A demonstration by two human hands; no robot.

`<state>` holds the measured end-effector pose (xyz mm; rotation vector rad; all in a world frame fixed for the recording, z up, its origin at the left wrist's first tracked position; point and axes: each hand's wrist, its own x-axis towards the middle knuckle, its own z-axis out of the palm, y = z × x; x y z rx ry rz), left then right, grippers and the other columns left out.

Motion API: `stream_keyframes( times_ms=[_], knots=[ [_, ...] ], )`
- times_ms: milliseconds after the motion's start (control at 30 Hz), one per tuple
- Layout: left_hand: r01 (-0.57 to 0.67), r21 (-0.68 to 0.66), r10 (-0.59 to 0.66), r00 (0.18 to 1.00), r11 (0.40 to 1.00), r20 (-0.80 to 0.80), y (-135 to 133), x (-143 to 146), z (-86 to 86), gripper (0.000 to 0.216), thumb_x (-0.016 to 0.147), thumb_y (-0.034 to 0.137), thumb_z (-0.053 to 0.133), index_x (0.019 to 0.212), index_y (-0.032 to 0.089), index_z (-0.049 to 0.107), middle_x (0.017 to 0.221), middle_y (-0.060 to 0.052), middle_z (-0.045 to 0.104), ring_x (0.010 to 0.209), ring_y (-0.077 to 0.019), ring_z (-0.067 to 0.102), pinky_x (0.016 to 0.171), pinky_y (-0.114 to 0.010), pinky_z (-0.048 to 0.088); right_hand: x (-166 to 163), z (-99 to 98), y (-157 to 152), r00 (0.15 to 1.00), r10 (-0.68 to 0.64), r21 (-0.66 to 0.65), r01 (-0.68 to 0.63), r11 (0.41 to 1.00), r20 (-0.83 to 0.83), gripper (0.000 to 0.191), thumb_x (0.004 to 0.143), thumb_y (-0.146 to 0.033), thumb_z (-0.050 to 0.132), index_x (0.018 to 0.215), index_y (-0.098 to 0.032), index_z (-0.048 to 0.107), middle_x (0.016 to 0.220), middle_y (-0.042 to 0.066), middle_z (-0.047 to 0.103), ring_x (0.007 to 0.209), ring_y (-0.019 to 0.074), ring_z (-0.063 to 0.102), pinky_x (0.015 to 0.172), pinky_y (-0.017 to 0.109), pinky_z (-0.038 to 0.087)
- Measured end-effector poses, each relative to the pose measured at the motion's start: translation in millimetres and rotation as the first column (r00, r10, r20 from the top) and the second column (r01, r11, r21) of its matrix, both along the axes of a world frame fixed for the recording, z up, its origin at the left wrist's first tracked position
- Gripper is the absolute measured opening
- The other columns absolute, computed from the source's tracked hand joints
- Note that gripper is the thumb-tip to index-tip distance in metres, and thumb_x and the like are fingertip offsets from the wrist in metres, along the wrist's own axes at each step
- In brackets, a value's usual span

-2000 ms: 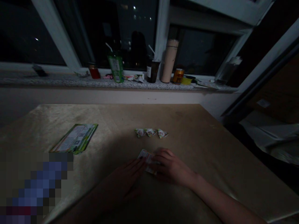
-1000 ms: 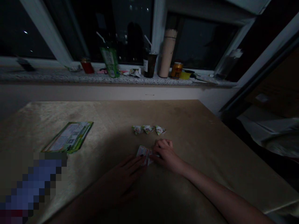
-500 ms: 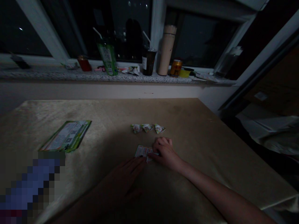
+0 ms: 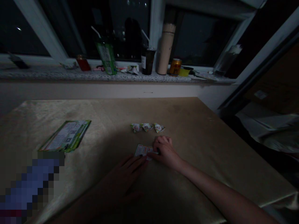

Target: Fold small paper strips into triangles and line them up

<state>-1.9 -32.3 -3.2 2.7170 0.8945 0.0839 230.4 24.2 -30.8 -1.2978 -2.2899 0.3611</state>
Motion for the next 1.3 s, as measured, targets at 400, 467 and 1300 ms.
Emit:
stream_keyframes(
  times_ms=[400,467,1300],
  knots=[
    [0.03,-0.011,-0.03,0.999,0.999,-0.016,-0.3,-2.4,-4.5,0.075,0.091,0.05,0.045,0.149,0.025,0.004,0.154,-0.007,0.019,0.138,-0.0279,0.022,0.113,-0.051,0.009,-0.1,1.8,-0.8,1.0,-0.013,-0.026,0.013,1.0,0.01,0.03,0.08,-0.041,0.067,0.068,-0.018,0.053,0.086,0.001,0.054,0.09,0.0178,0.047,0.081,0.032,0.026],
    [0.039,-0.023,-0.039,0.999,0.999,-0.017,-0.1,-3.0,-2.9,0.073,0.092,0.048,0.043,0.149,0.024,0.003,0.154,-0.007,0.018,0.139,-0.0275,0.021,0.113,-0.051,0.007,0.2,3.2,-2.0,1.0,-0.007,-0.018,0.007,1.0,0.018,0.029,0.082,-0.041,0.064,0.07,-0.018,0.053,0.087,0.001,0.054,0.09,0.0181,0.047,0.081,0.032,0.027],
    [0.019,0.045,-0.017,0.999,0.999,-0.051,-1.4,1.9,-0.2,0.072,0.092,0.048,0.043,0.149,0.019,0.011,0.152,-0.009,0.026,0.138,-0.025,0.024,0.114,-0.046,0.007,-1.2,1.0,-0.8,0.999,-0.02,-0.013,0.021,1.0,0.041,0.026,0.085,-0.038,0.062,0.071,-0.018,0.053,0.086,0.001,0.055,0.09,0.0183,0.046,0.08,0.032,0.026]
  ],
)
